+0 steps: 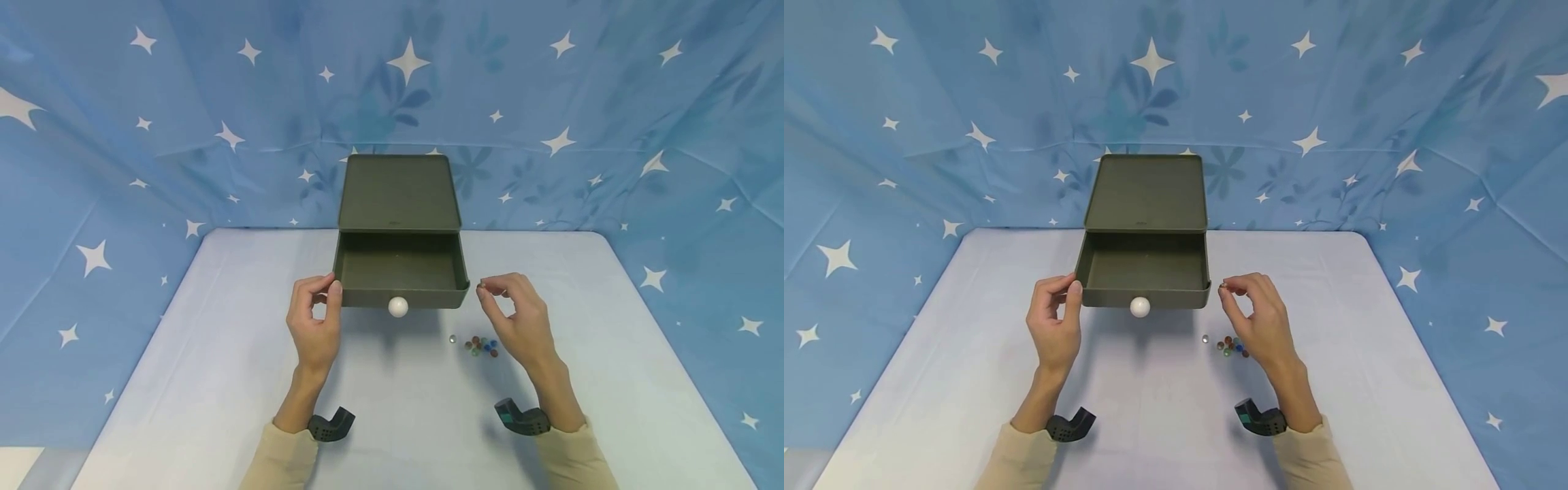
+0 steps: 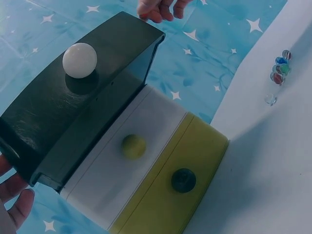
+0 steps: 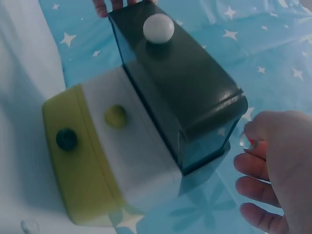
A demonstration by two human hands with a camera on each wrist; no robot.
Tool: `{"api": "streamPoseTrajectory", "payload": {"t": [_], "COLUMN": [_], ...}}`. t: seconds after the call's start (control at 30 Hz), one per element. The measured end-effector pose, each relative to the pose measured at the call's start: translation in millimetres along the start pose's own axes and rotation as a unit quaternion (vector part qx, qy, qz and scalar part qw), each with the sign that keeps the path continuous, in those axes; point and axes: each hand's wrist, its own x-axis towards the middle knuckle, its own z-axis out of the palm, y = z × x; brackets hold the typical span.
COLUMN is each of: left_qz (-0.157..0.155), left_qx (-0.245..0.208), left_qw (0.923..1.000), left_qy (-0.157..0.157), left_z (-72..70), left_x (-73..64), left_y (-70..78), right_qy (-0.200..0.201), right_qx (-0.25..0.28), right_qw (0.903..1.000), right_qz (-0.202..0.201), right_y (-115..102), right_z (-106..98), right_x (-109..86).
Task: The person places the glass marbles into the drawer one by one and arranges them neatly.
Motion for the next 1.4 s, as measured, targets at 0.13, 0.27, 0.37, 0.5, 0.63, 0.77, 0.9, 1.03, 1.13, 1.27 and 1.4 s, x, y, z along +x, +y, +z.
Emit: {"api": "streamPoseTrajectory", "payload": {"t": [0.13,0.27,0.37,0.5,0.63,0.77,0.9,1.03,1.13,1.27,1.4], "left_qz": [-0.002,-0.004,-0.005,-0.006,-0.008,-0.009,-0.010,-0.011,-0.010,-0.008,-0.006], "left_qx": [0.000,0.000,-0.002,-0.006,-0.007,-0.007,-0.009,-0.011,-0.012,-0.011,-0.007], "left_qw": [1.0000,1.0000,1.0000,1.0000,0.9999,0.9999,0.9999,0.9999,0.9999,0.9999,0.9999], "left_qy": [-0.001,-0.001,-0.001,-0.001,-0.001,0.000,0.000,0.004,0.006,0.004,0.005], "left_z": [1.0,1.7,2.4,3.3,3.7,3.8,3.7,3.8,3.8,4.0,3.6], "left_x": [1.1,1.8,1.9,1.9,1.7,1.5,1.4,1.4,1.6,2.1,-0.7], "left_y": [0.5,1.4,1.8,2.0,2.1,2.3,3.1,4.2,4.8,4.9,-5.0], "right_qy": [0.033,0.049,0.043,0.039,0.043,0.044,0.042,0.039,0.039,0.041,0.040], "right_qx": [0.020,0.037,0.047,0.061,0.066,0.069,0.071,0.074,0.075,0.075,0.075], "right_qw": [0.9993,0.9981,0.9979,0.9974,0.9968,0.9966,0.9964,0.9963,0.9961,0.9960,0.9961], "right_qz": [-0.003,0.000,0.005,-0.002,-0.011,-0.016,-0.017,-0.018,-0.022,-0.025,-0.024], "right_y": [-7.7,-16.3,-21.0,-22.4,-21.1,-20.5,-21.0,-21.4,-21.5,-22.0,-22.5], "right_z": [1.5,4.1,6.6,10.3,12.9,13.8,13.4,12.9,12.9,12.3,12.4], "right_x": [4.6,8.2,10.7,13.2,13.5,13.8,14.9,15.1,15.1,15.5,15.4]}}
